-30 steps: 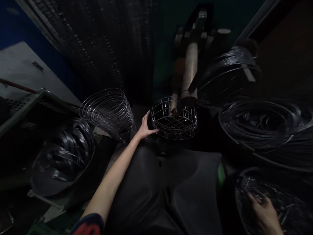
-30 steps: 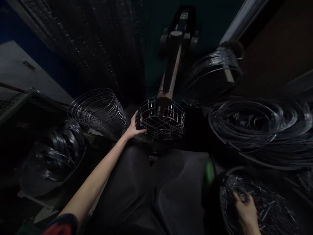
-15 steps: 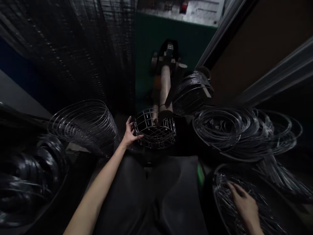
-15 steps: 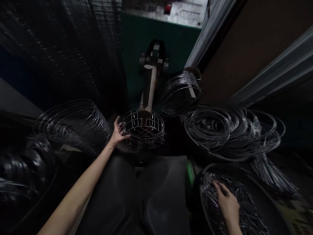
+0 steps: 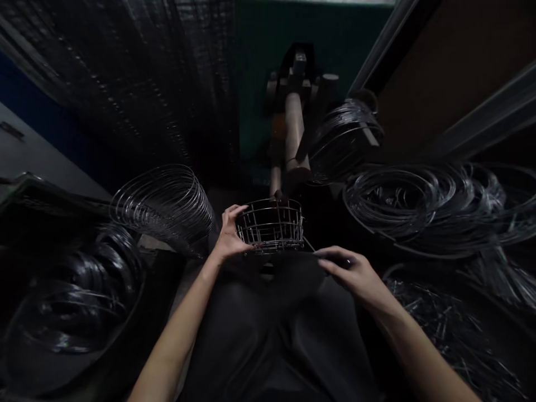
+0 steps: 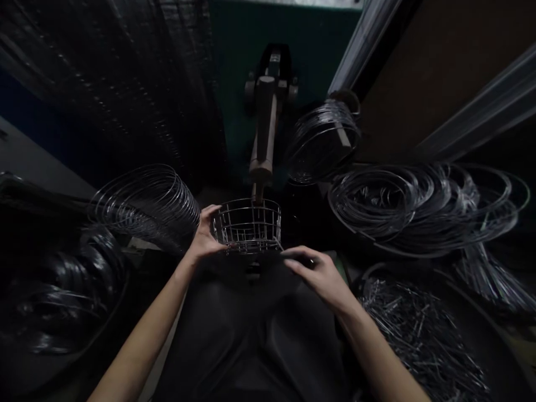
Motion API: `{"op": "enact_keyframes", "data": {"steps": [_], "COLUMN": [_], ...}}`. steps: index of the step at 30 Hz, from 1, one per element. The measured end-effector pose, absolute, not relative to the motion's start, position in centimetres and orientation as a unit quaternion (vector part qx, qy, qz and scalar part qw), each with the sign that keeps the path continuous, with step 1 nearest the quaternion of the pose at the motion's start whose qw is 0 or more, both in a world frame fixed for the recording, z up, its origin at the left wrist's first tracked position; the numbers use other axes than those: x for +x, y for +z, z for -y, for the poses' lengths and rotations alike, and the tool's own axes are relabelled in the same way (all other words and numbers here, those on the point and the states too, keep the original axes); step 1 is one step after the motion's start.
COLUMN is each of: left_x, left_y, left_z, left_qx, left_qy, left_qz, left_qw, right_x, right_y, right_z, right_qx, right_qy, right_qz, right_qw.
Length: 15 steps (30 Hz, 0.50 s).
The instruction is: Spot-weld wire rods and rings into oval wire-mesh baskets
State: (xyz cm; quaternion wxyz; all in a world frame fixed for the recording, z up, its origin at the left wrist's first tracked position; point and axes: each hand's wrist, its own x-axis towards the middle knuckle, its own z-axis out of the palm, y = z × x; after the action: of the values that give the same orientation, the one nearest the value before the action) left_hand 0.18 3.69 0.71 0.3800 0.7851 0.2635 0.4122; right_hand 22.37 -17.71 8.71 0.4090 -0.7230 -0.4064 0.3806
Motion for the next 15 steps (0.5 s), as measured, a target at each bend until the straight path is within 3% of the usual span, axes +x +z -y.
{"op": "enact_keyframes", "data": {"steps": [2,4,7,10,12,15], "left_x": [0.5,1.0,1.7,2.1,2.2,2.5], "left_y": [1.7,2.5,3.3,3.4,3.3,3.1], "left_z": [-2.8,-2.1,-1.5,-1.2,-1.2,-1.2], "left_qx": [0.83,0.859,0.877,0.88,0.877,0.868], "left_qy": [0.37,0.335,0.31,0.304,0.303,0.305], "left_qz": [-0.245,-0.24,-0.236,-0.236,-0.246,-0.263], "left_qw": [0.337,0.305,0.283,0.278,0.282,0.29], "right_x": [21.6,21.0,20.2,19.7,19.6,20.0], "right_y": [10.6,11.0,10.3,9.4,9.0,8.5], "right_z": [15.1,12.9,11.5,11.8,12.1,12.1], "right_qx": [-0.683,-0.68,-0.71,-0.697,-0.676,-0.652], "right_qy": [0.448,0.429,0.251,0.097,0.047,-0.003], "right_qz": [0.455,0.504,0.602,0.695,0.731,0.756], "right_qw": [0.354,0.315,0.263,0.146,0.078,0.06]}}
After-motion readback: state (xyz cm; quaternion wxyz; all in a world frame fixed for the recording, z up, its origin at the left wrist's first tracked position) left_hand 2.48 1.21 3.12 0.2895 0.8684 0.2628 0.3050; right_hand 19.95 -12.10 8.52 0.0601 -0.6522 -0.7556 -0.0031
